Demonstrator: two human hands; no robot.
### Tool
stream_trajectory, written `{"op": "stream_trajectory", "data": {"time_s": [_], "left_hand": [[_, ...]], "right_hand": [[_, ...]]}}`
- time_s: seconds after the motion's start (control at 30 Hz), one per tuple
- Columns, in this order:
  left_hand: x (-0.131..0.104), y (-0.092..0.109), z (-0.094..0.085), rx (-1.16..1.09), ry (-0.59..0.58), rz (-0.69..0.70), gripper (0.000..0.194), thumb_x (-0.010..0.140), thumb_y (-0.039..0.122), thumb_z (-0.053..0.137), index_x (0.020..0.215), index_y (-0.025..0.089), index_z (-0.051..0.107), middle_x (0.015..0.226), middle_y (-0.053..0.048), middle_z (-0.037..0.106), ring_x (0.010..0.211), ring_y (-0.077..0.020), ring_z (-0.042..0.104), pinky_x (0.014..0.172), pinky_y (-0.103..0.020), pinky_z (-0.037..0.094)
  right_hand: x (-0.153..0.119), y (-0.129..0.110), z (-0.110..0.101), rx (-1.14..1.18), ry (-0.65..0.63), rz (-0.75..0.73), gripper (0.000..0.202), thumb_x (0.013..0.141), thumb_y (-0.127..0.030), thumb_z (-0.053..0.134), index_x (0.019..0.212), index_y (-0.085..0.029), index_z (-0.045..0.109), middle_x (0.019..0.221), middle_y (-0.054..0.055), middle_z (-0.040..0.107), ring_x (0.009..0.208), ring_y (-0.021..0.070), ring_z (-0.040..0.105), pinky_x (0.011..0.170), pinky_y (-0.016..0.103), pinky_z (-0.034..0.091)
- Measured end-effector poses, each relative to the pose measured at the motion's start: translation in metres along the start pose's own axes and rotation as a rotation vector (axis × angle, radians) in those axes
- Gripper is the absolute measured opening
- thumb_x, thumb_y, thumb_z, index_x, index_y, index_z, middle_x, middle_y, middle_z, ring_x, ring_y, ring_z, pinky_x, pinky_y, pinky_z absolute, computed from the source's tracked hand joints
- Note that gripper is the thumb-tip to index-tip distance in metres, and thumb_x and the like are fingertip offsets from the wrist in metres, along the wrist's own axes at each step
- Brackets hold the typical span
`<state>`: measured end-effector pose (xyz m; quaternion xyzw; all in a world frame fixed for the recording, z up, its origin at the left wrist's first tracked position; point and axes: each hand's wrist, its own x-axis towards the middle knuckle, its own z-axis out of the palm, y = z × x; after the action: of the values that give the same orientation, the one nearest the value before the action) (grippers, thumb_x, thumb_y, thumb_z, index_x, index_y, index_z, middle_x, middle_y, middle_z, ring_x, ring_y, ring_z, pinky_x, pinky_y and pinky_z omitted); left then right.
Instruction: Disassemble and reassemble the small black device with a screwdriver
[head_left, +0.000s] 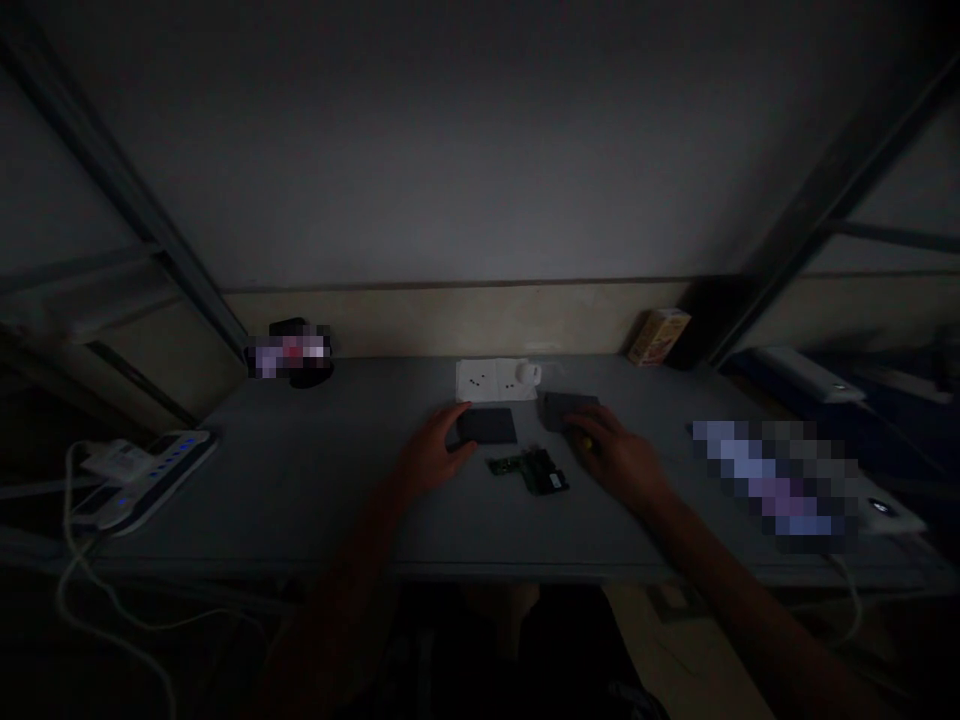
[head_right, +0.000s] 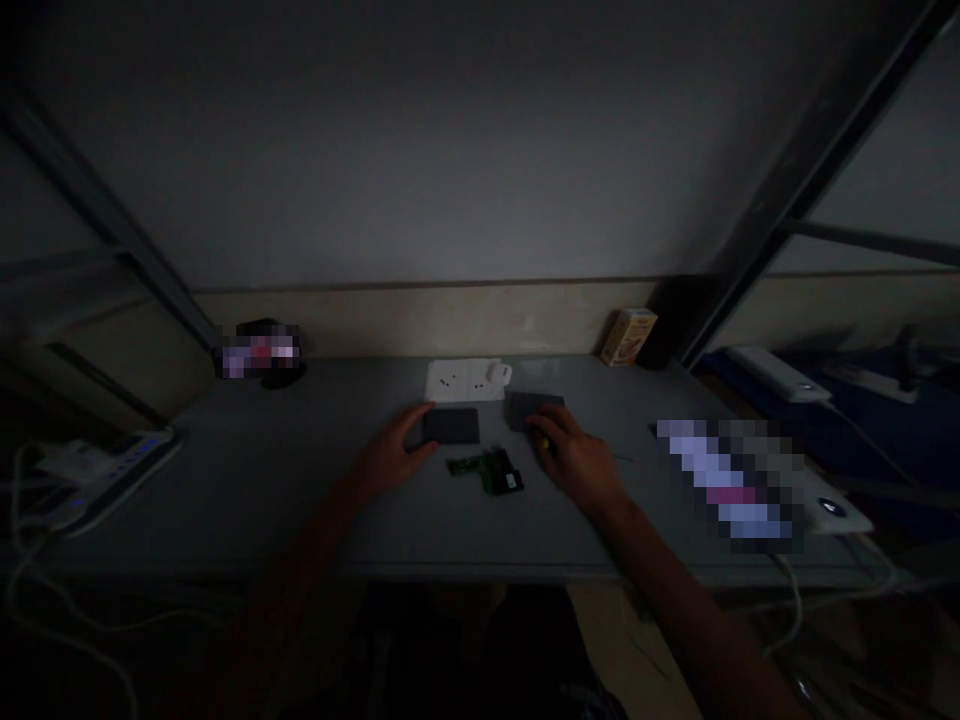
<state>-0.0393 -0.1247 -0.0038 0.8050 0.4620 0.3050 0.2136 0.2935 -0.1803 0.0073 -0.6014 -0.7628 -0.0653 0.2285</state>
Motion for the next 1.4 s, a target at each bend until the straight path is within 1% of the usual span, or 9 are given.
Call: {"op": "stream_trajectory", "data": {"time_s": [0.2,0.37,0.53,0.67,0.77,1.0,1.17,1.3,1.4], "left_hand": [[-0.001,-0.003,0.000,-0.022,-0.022,-0.035,0.060,0.094,0.034,0.067,0.151,0.028,0.048,0.155,-0.009,0.053,0.144,-0.0283,0.050,0.122,-0.049,0.039],[-0.001,-0.005,0.000,-0.041,-0.013,-0.051,0.062,0.094,0.037,0.068,0.152,0.028,0.048,0.156,-0.008,0.052,0.144,-0.0274,0.049,0.123,-0.047,0.038],[-0.001,-0.005,-0.001,-0.054,-0.028,-0.073,0.064,0.093,0.037,0.070,0.152,0.028,0.048,0.155,-0.008,0.053,0.144,-0.0286,0.050,0.122,-0.048,0.039],[-0.001,-0.006,-0.001,-0.061,-0.026,-0.093,0.062,0.093,0.037,0.071,0.151,0.029,0.050,0.155,-0.008,0.053,0.143,-0.0278,0.050,0.122,-0.048,0.039],[0.000,-0.008,-0.001,-0.069,-0.027,-0.108,0.063,0.092,0.038,0.072,0.150,0.030,0.051,0.154,-0.007,0.054,0.143,-0.0281,0.051,0.121,-0.048,0.039],[0.001,-0.010,-0.001,-0.080,-0.035,-0.100,0.063,0.090,0.039,0.073,0.149,0.030,0.051,0.153,-0.007,0.055,0.143,-0.0276,0.051,0.122,-0.048,0.038],[0.001,-0.011,-0.002,-0.083,-0.045,-0.116,0.063,0.090,0.039,0.073,0.149,0.033,0.052,0.154,-0.005,0.055,0.143,-0.0279,0.051,0.122,-0.049,0.039],[0.001,-0.012,-0.002,-0.083,-0.040,-0.110,0.064,0.089,0.039,0.074,0.149,0.031,0.053,0.154,-0.006,0.055,0.143,-0.0281,0.051,0.122,-0.048,0.039],[0.002,-0.011,-0.002,-0.079,-0.035,-0.115,0.063,0.090,0.039,0.074,0.148,0.031,0.054,0.152,-0.006,0.057,0.141,-0.0287,0.053,0.120,-0.049,0.041]], "right_hand": [[0.000,0.000,0.000,0.022,-0.025,-0.028,0.034,0.099,-0.026,0.054,0.130,-0.028,0.067,0.140,0.009,0.064,0.096,0.0238,0.076,0.066,0.032,0.063],[0.000,0.004,0.003,0.014,-0.033,-0.034,0.043,0.095,-0.021,0.054,0.136,-0.030,0.063,0.147,0.007,0.062,0.102,0.0256,0.077,0.067,0.035,0.065],[0.001,0.004,0.001,0.028,-0.033,-0.026,0.044,0.093,-0.018,0.054,0.134,-0.029,0.063,0.147,0.006,0.062,0.103,0.0252,0.077,0.066,0.034,0.064],[0.001,0.002,-0.002,0.000,-0.021,0.020,0.037,0.091,-0.019,0.057,0.126,-0.026,0.065,0.144,0.007,0.064,0.095,0.0251,0.078,0.061,0.032,0.062],[0.002,0.002,-0.003,-0.003,-0.006,0.031,0.032,0.090,-0.019,0.057,0.120,-0.024,0.066,0.142,0.009,0.065,0.092,0.0246,0.077,0.061,0.031,0.061],[0.001,0.004,-0.003,0.021,-0.012,0.037,0.041,0.089,-0.019,0.058,0.129,-0.028,0.064,0.147,0.007,0.062,0.096,0.0255,0.076,0.067,0.034,0.063],[-0.001,0.005,-0.001,0.062,0.004,0.016,0.035,0.088,-0.018,0.059,0.121,-0.028,0.068,0.139,0.007,0.064,0.096,0.0241,0.075,0.067,0.032,0.061],[-0.002,0.006,0.001,0.158,-0.017,-0.055,0.028,0.088,-0.015,0.058,0.110,-0.027,0.069,0.128,0.007,0.067,0.103,0.0228,0.073,0.074,0.030,0.058],[-0.002,0.007,0.001,0.198,-0.056,-0.094,0.022,0.085,-0.011,0.056,0.097,-0.025,0.067,0.114,0.006,0.071,0.096,0.0208,0.073,0.076,0.030,0.055]]}}
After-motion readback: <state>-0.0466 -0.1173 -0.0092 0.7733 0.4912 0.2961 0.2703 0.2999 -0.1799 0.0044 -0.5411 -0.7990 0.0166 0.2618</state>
